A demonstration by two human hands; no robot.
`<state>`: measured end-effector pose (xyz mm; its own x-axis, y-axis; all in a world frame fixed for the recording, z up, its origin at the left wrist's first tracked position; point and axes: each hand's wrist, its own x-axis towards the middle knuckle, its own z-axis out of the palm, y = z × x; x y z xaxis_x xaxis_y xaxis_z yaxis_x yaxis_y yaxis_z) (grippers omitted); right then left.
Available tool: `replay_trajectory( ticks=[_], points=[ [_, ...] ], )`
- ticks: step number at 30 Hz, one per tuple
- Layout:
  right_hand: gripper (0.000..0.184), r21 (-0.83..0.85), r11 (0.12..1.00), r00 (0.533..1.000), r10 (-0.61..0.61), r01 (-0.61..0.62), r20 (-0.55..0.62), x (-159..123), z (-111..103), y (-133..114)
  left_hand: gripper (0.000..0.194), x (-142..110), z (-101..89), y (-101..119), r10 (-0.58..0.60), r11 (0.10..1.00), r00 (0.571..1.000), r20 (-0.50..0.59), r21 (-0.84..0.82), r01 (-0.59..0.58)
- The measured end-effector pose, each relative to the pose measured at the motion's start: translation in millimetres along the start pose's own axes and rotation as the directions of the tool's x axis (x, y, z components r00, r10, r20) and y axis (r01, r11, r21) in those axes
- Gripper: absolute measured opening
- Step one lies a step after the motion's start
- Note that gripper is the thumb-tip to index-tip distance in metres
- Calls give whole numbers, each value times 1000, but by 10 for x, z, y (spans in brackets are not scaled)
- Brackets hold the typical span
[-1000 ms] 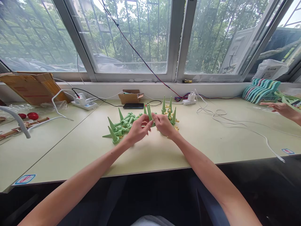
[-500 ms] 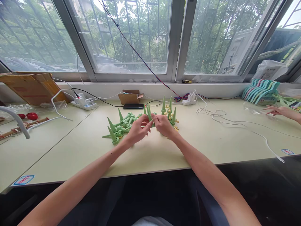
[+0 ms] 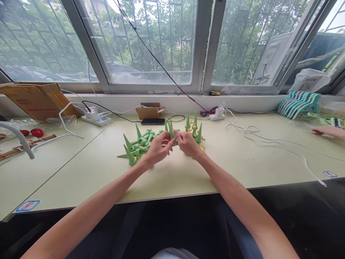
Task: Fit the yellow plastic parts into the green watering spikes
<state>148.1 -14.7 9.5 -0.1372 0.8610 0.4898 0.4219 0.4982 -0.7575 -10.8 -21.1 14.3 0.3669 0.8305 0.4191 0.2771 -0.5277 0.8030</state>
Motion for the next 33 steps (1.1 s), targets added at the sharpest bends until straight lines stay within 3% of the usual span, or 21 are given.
replay_trajectory(
  ticks=[33],
  points=[
    [59,-15,1000,1000,-7,7,-4,0,-3,-7,28,-2,-8,-12,20,1000,1000,-1,21,-20]
  ],
)
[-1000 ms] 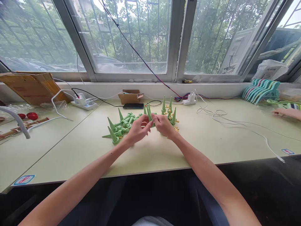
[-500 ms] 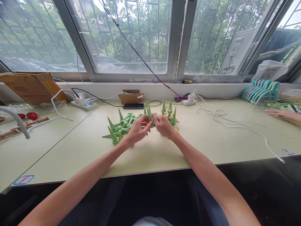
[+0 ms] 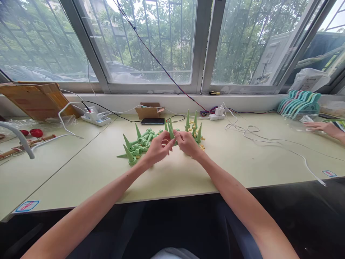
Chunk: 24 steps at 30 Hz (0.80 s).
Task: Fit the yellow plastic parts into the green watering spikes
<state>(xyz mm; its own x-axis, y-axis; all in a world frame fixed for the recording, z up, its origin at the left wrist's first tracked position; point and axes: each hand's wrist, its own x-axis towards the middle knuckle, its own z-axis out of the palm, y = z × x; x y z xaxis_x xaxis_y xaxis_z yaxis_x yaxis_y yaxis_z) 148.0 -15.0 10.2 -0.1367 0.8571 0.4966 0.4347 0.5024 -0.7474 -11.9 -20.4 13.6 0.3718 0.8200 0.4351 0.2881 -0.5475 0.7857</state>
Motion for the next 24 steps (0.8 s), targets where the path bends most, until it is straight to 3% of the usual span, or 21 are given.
replay_trajectory(
  ticks=[24],
  points=[
    [61,-15,1000,1000,12,-12,13,-7,-14,-26,30,2,2,4,9,1000,1000,3,-4,-9]
  ],
)
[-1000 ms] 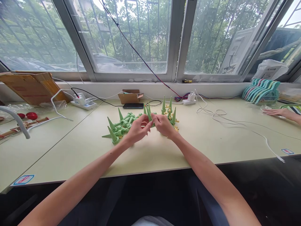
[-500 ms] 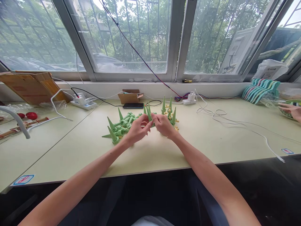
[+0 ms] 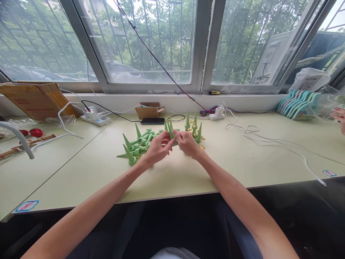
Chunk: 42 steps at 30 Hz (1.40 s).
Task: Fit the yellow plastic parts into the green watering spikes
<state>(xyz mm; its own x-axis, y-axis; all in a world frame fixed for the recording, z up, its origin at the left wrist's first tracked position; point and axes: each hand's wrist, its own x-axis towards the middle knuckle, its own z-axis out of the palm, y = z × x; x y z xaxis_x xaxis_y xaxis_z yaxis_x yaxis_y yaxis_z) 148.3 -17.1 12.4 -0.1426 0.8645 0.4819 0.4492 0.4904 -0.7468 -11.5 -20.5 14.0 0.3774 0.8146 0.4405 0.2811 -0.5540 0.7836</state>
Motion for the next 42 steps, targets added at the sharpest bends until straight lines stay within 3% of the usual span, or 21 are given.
replay_trajectory(
  ticks=[12,17,24,32,42],
  points=[
    [62,17,1000,1000,6,-6,4,9,6,19,22,1,-6,-11,24,999,1000,-10,29,-23],
    [62,63,998,1000,19,-19,4,14,5,20,12,-1,-7,-41,149,981,988,-44,133,-142],
    [61,101,993,998,64,-65,20,9,4,11,11,-12,-42,-56,319,910,948,14,274,-310],
    [64,102,992,997,68,-72,40,9,1,-28,10,-30,23,-32,249,951,966,-65,205,-231],
    [65,120,990,997,64,-69,44,13,17,-21,13,-47,45,34,169,982,983,-73,97,-162]
  ],
)
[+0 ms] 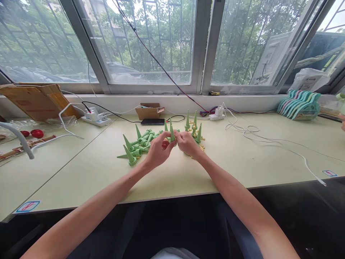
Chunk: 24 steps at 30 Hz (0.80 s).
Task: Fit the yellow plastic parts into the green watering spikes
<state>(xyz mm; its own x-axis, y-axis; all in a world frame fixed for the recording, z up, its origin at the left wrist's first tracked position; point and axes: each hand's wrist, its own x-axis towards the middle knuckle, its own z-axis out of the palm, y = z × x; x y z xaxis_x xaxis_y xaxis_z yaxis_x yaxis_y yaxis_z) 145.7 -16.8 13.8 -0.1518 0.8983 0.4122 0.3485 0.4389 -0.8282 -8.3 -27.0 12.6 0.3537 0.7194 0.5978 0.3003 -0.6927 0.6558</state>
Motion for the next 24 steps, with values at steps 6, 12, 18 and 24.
replay_trajectory(
  ticks=[6,12,18,24],
  points=[
    [67,-85,996,1000,-20,18,-19,1,5,-2,14,8,-7,3,-51,993,999,6,-102,52],
    [68,-170,984,998,-61,57,-21,4,5,37,23,13,-21,8,-167,957,985,46,-233,173],
    [67,-206,974,995,-101,94,-25,13,0,65,32,18,-40,72,-261,888,960,100,-365,279],
    [66,-228,967,992,-121,111,-27,9,-10,66,40,25,-65,106,-319,824,936,147,-445,350]
  ],
)
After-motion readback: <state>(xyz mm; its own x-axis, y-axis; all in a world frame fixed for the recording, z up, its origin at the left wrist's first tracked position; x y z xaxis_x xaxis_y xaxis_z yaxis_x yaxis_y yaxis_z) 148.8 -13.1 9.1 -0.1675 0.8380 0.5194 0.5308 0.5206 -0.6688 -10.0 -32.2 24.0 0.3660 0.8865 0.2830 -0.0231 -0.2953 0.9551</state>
